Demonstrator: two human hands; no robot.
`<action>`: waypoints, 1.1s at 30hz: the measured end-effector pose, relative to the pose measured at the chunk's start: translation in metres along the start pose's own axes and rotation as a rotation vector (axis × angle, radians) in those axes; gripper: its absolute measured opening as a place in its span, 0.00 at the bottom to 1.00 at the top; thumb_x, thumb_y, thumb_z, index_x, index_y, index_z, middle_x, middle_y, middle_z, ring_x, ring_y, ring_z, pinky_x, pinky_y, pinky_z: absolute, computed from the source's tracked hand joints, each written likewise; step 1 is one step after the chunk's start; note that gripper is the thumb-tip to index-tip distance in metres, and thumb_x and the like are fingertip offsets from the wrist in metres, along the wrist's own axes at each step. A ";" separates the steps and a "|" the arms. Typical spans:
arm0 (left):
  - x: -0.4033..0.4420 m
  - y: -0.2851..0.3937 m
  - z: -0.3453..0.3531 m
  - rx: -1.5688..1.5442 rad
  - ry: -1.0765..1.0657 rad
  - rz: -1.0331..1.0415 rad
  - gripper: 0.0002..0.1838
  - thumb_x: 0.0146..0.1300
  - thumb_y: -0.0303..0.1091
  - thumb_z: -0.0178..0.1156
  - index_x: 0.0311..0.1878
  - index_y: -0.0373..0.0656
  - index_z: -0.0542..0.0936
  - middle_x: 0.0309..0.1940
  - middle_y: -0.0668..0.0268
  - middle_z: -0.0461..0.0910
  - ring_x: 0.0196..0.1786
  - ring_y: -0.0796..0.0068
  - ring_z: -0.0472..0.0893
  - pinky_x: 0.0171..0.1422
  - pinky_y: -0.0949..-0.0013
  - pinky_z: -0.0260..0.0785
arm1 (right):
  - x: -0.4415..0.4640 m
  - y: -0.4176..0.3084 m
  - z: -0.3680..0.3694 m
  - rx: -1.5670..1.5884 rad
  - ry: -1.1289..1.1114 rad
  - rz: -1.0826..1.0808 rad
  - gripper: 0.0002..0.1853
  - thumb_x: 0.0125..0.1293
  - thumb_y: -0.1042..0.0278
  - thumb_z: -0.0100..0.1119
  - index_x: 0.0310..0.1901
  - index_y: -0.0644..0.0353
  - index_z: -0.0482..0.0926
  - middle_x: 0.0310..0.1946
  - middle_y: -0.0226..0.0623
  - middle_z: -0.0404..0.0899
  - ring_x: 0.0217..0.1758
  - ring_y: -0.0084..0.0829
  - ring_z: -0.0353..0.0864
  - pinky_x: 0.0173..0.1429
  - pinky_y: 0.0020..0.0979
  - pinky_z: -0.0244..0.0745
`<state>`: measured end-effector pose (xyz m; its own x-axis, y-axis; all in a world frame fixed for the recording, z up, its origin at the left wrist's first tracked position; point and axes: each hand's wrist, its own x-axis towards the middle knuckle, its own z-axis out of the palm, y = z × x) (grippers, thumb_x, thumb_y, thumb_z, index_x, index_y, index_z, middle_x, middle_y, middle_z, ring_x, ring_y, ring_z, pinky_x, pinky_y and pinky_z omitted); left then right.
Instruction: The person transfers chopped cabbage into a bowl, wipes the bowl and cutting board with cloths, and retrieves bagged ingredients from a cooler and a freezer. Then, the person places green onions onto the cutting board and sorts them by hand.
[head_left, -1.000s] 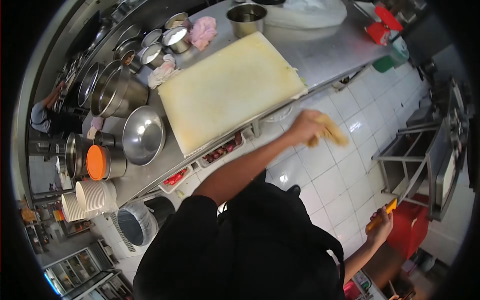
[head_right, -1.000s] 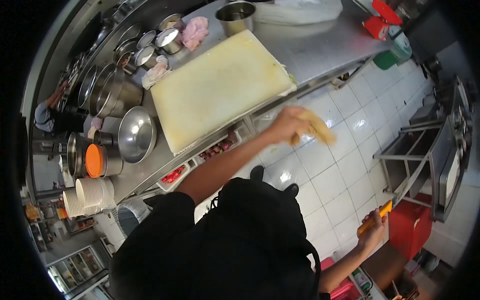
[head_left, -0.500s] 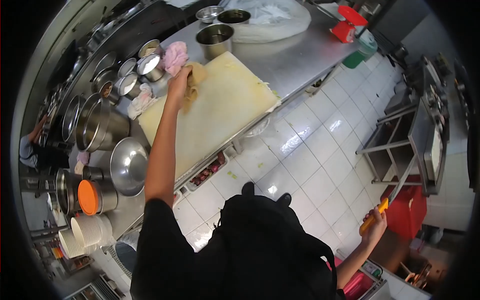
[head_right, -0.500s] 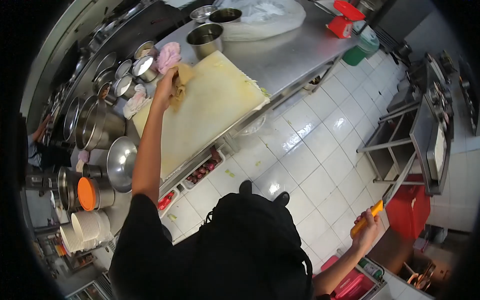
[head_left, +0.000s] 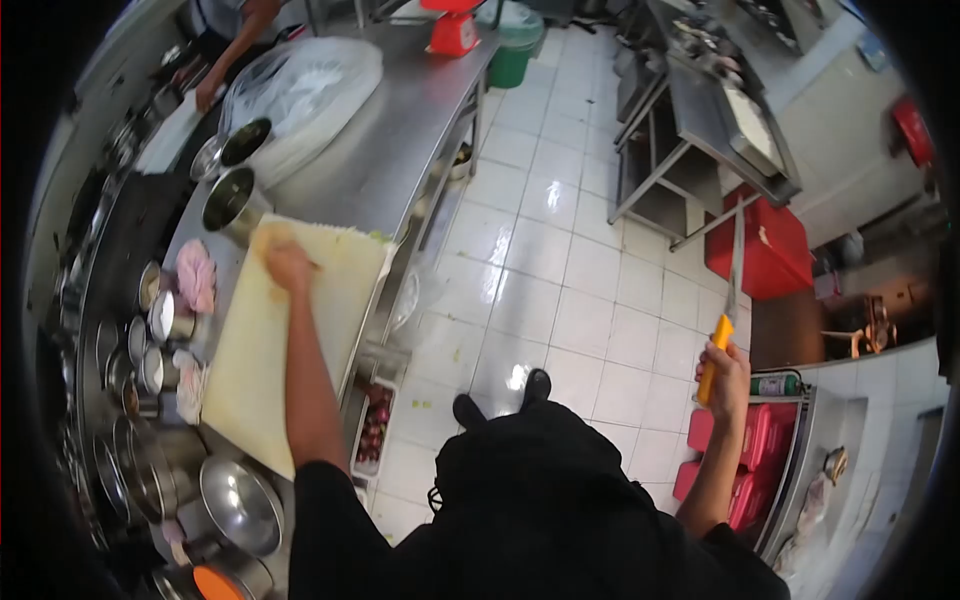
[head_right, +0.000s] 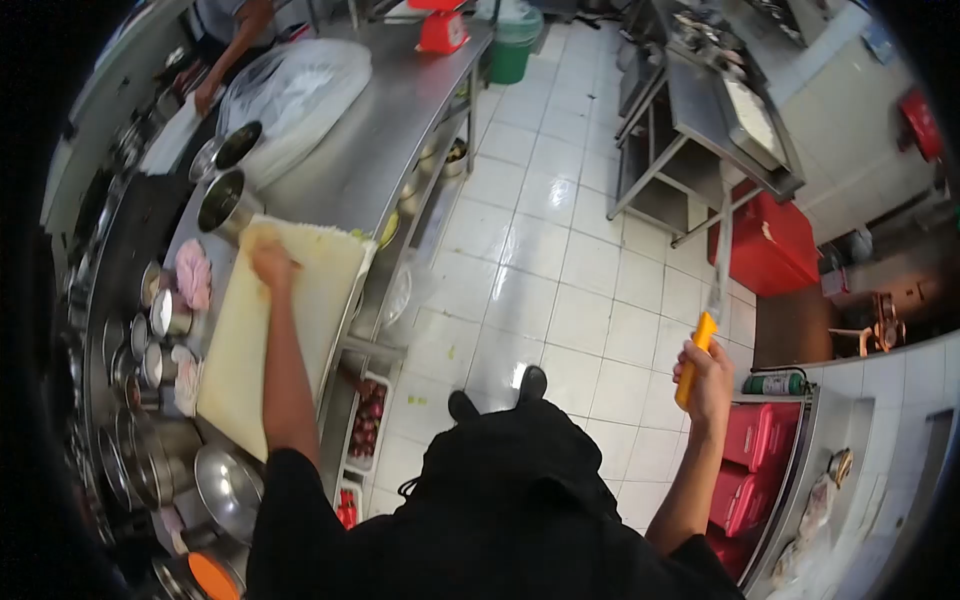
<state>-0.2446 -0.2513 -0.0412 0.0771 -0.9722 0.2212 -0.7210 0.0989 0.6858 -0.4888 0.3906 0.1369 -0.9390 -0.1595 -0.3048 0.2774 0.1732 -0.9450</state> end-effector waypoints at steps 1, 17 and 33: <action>-0.026 0.016 0.015 0.034 -0.144 0.019 0.20 0.67 0.43 0.55 0.47 0.32 0.82 0.46 0.43 0.82 0.51 0.46 0.81 0.57 0.51 0.71 | -0.003 -0.005 0.005 0.012 -0.009 -0.014 0.12 0.65 0.70 0.60 0.47 0.63 0.74 0.27 0.32 0.73 0.24 0.24 0.74 0.28 0.25 0.70; -0.078 0.090 -0.182 -0.931 -0.697 0.046 0.25 0.51 0.17 0.48 0.55 0.36 0.79 0.52 0.55 0.78 0.53 0.69 0.81 0.56 0.70 0.75 | 0.021 -0.002 0.060 0.030 -0.193 -0.064 0.10 0.67 0.69 0.58 0.47 0.62 0.73 0.27 0.32 0.73 0.25 0.24 0.73 0.30 0.25 0.70; -0.145 -0.003 -0.101 -0.019 -0.384 0.275 0.16 0.52 0.32 0.67 0.45 0.44 0.85 0.44 0.51 0.79 0.46 0.53 0.81 0.50 0.55 0.73 | 0.019 0.040 0.067 -0.042 -0.271 0.070 0.07 0.70 0.68 0.56 0.45 0.60 0.72 0.27 0.31 0.72 0.25 0.23 0.72 0.29 0.24 0.69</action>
<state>-0.1835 -0.0890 -0.0055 -0.3781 -0.9171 0.1263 -0.6662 0.3643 0.6508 -0.4822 0.3296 0.0854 -0.8277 -0.3988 -0.3949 0.3253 0.2326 -0.9166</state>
